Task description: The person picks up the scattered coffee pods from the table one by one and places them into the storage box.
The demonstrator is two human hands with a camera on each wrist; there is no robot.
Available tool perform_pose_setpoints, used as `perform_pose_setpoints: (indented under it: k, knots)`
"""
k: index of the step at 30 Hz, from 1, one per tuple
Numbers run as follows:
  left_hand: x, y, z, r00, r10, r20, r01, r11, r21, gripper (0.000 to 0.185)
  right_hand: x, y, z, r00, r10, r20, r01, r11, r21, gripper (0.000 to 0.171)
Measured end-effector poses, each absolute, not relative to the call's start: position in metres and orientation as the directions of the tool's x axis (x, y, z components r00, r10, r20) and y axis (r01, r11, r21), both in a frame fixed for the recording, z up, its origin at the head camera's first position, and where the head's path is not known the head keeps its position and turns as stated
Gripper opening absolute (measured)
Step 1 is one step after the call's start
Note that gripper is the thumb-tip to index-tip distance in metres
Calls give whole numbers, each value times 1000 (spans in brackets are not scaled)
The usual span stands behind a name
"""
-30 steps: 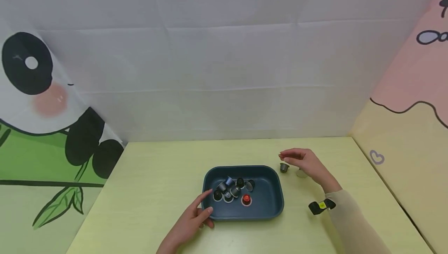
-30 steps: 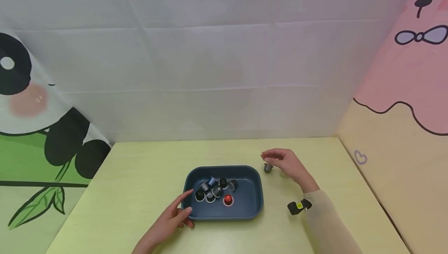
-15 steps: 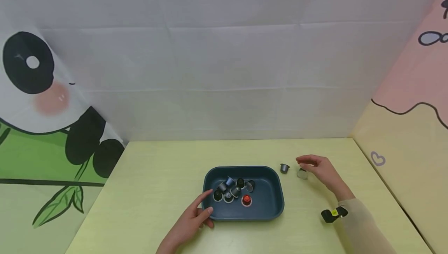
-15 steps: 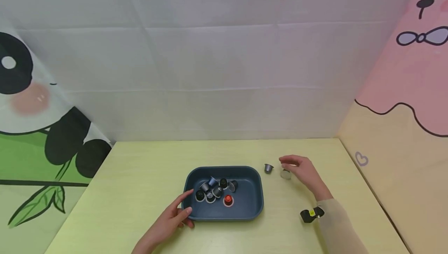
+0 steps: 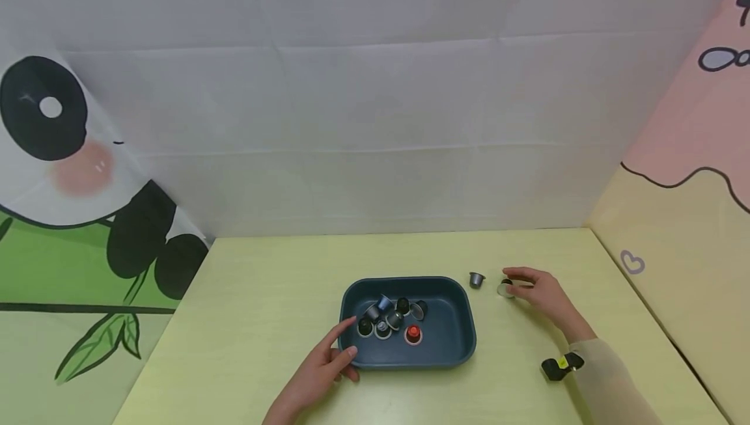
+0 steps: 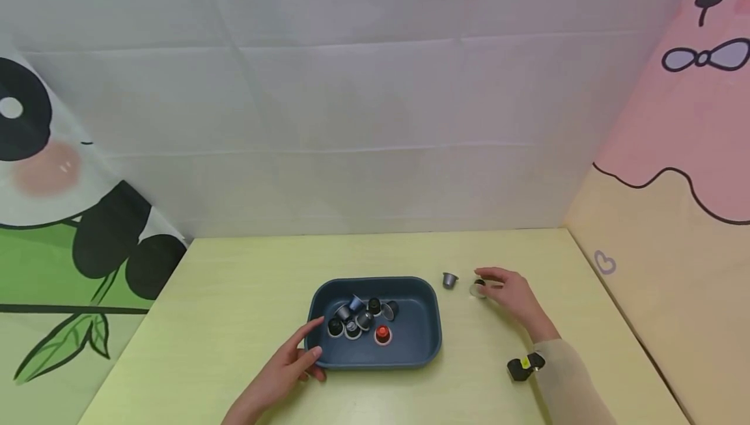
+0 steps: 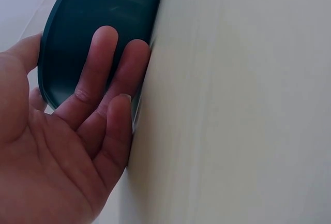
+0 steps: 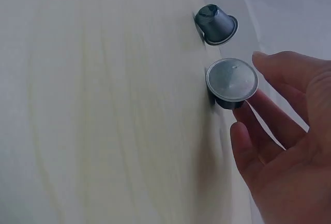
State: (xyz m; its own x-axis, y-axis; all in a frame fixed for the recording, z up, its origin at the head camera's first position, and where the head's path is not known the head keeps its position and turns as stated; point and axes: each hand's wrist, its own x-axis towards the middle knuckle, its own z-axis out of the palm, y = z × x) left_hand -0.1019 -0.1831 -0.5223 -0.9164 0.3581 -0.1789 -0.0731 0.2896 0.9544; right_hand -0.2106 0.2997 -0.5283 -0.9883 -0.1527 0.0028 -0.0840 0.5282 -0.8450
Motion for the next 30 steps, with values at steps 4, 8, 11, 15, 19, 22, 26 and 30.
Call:
perform_pose_setpoints:
  k: [4,8,11,15,19,22,26,30]
  knots:
    - [-102,-182,-521,-917,357,-180,-78,282,956,60,-210,300,-534,-988,-153,12,-96,558,-824,42]
    - [-101,-182,-519,-918,355,-179,-78,282,956,60,-209,300,-537,-991,-135,9,-86,575,-814,38]
    - [-101,-182,-518,-918,354,-177,-73,288,955,60,-209,298,-539,-992,-122,0,-72,579,-812,35]
    - [-100,-182,-518,-918,355,-176,-72,287,955,60,-209,297,-541,-994,-109,-2,-63,589,-805,33]
    - [-100,-182,-518,-918,357,-175,-73,282,957,60,-208,296,-541,-994,-105,11,-72,598,-798,32]
    - [-100,-182,-518,-917,356,-180,-79,280,957,60,-209,296,-542,-994,-105,16,-76,603,-794,33]
    - [-100,-182,-518,-918,354,-179,-79,280,957,59,-208,296,-542,-994,-104,17,-77,612,-787,33]
    - [-100,-181,-517,-919,354,-173,-70,287,956,60,-208,296,-541,-995,-100,18,-76,618,-783,32]
